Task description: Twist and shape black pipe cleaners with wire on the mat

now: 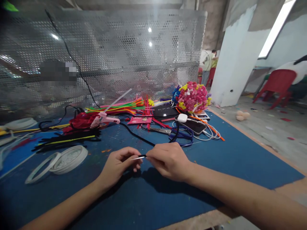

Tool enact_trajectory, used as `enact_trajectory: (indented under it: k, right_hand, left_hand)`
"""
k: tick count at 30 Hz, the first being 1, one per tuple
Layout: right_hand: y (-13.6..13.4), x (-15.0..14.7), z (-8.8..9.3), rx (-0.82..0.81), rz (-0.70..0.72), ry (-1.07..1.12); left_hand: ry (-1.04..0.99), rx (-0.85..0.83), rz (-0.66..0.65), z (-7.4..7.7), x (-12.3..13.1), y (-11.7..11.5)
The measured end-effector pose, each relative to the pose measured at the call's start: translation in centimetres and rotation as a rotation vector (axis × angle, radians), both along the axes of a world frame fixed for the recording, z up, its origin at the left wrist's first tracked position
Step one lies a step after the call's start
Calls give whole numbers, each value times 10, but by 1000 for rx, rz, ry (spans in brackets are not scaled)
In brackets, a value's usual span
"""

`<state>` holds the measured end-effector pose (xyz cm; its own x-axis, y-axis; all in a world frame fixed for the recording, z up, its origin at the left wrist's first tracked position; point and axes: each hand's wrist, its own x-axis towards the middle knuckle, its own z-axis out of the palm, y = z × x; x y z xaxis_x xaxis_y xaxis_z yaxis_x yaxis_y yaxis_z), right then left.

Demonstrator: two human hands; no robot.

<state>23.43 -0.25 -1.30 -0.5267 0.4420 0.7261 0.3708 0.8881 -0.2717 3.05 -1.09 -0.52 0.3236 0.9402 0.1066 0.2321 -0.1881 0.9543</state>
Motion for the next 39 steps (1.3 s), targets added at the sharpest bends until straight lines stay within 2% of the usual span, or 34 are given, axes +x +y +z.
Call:
enact_trajectory:
  k: [2,5,8,10,11,13,14,16,18,20,22,24,25,27,31,34,36,39]
  right_hand:
    - [-3,0,1,-19,-36,61]
    - [-7,-2,1,-21,-131,55]
    - [-6,-4,2,18,-230,-87]
    - [-2,-3,4,69,-222,-229]
    - [0,-1,5,98,-182,-295]
    - [6,3,8,144,-52,-386]
    - [8,5,9,151,14,-401]
    - [12,9,11,114,121,-346]
    - [12,10,13,33,190,-201]
    - [9,8,14,-40,172,-24]
    - [5,4,14,-93,61,103]
    - [1,1,13,-126,-60,128]
    - [0,0,11,-126,-106,102]
    - [0,0,7,-58,-171,16]
    - [4,3,2,184,-234,-156]
    - [9,5,2,268,-193,-280]
    - [12,7,3,290,-109,-346]
    - [14,8,3,288,35,-343]
  left_hand:
    - [179,193,6,0,3,-7]
    - [488,634,21,1,7,-18]
    - [741,1079,11,5,7,-24]
    - [865,1262,15,9,3,-22]
    - [899,1299,19,12,1,-20]
    - [880,1233,16,16,-4,-14]
    - [831,1128,1,17,-6,-10]
    - [659,836,-46,19,-6,-3]
    - [465,544,-82,20,-3,1]
    - [322,338,-76,18,2,1]
    - [243,215,-33,16,8,-3]
    - [229,146,25,12,13,-9]
    - [251,148,57,11,14,-11]
    - [353,255,101,7,15,-16]
    - [663,744,89,2,8,-19]
    - [813,1035,101,0,0,-16]
    - [826,1087,100,1,-4,-12]
    - [724,958,-27,5,-7,-2]
